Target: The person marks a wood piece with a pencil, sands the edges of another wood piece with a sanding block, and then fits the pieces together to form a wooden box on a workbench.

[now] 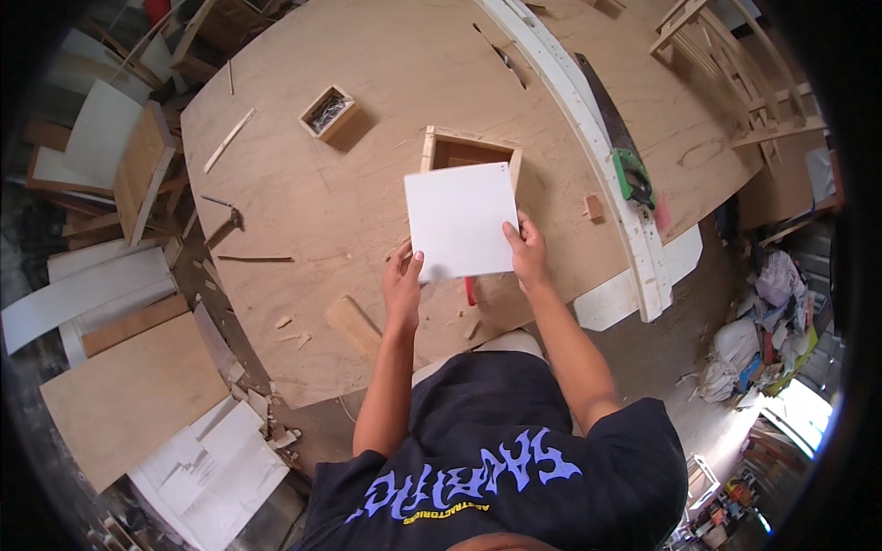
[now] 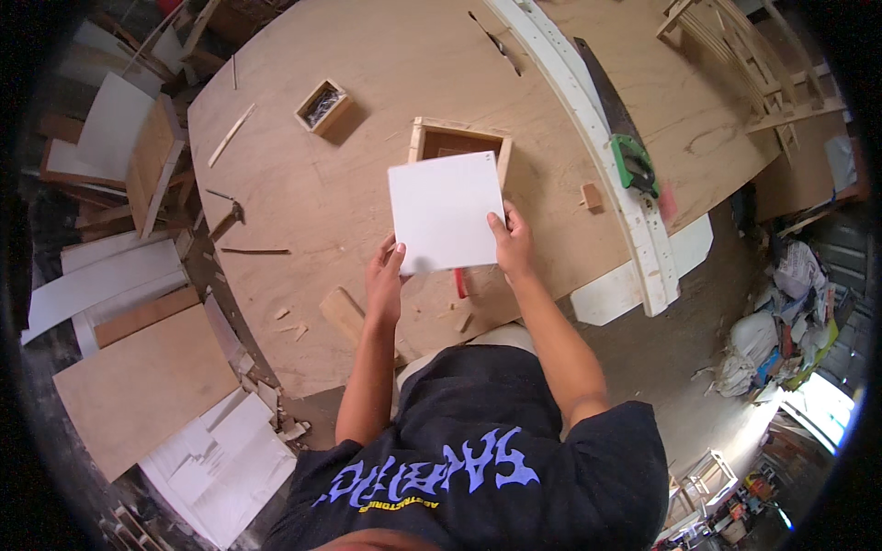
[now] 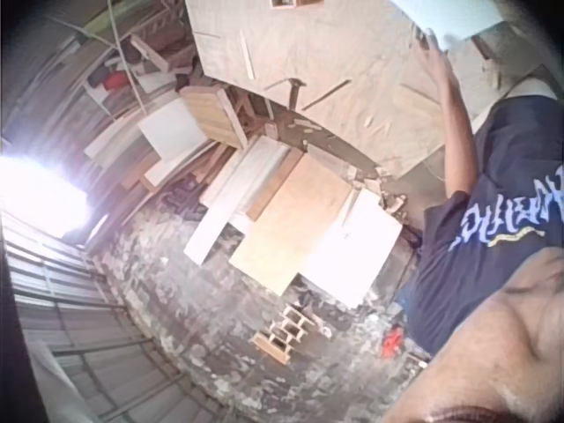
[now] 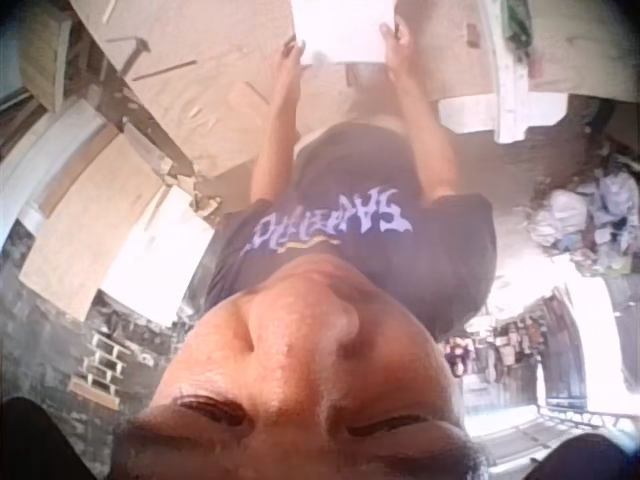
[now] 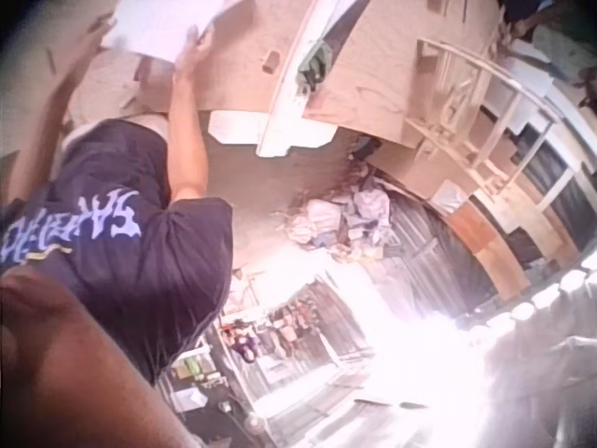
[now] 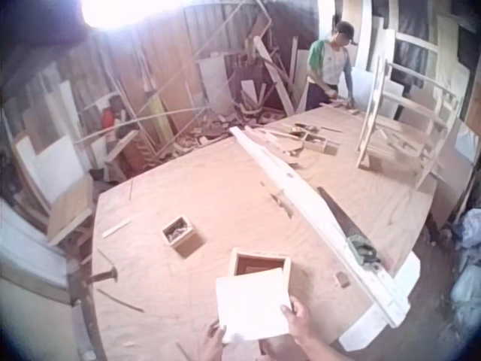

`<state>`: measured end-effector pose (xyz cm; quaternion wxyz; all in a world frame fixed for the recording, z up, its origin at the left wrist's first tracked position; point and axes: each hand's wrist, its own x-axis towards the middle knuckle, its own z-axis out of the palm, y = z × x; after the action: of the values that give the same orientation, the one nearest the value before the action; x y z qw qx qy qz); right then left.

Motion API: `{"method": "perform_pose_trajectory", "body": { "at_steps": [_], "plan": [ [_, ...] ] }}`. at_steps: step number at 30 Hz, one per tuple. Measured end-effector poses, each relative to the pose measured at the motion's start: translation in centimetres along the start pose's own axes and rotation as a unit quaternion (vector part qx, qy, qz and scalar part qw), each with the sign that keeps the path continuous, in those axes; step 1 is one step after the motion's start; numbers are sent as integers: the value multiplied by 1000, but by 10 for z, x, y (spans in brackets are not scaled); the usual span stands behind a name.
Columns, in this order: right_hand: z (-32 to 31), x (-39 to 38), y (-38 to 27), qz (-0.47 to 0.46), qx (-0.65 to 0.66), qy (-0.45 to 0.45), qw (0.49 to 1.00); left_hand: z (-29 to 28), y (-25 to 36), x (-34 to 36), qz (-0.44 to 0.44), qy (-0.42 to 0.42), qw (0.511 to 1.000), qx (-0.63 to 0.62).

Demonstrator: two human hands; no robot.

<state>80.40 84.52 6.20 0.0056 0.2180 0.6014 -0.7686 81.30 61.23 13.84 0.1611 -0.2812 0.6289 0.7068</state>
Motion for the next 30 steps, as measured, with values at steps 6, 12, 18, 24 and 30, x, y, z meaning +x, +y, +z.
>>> {"method": "perform_pose_trajectory", "body": {
  "at_steps": [6, 12, 18, 24, 30],
  "plan": [
    [-8, 54, -5, -88, -177, 101, 975, 39, -18, 73, 93, -4, 987, 131],
    [19, 49, -6, -108, -334, 124, 928, 57, -12, 98, 217, 161, 882, 386],
    [30, 42, 2, -116, -244, 88, 959, 57, -19, 106, 297, 195, 833, 423],
    [25, 52, -1, -70, -241, 100, 963, 53, -7, 148, 152, 35, 970, 188],
    [-3, 55, 18, -42, -141, 84, 985, 52, -5, 116, 207, 13, 963, 174]
  ]
}}
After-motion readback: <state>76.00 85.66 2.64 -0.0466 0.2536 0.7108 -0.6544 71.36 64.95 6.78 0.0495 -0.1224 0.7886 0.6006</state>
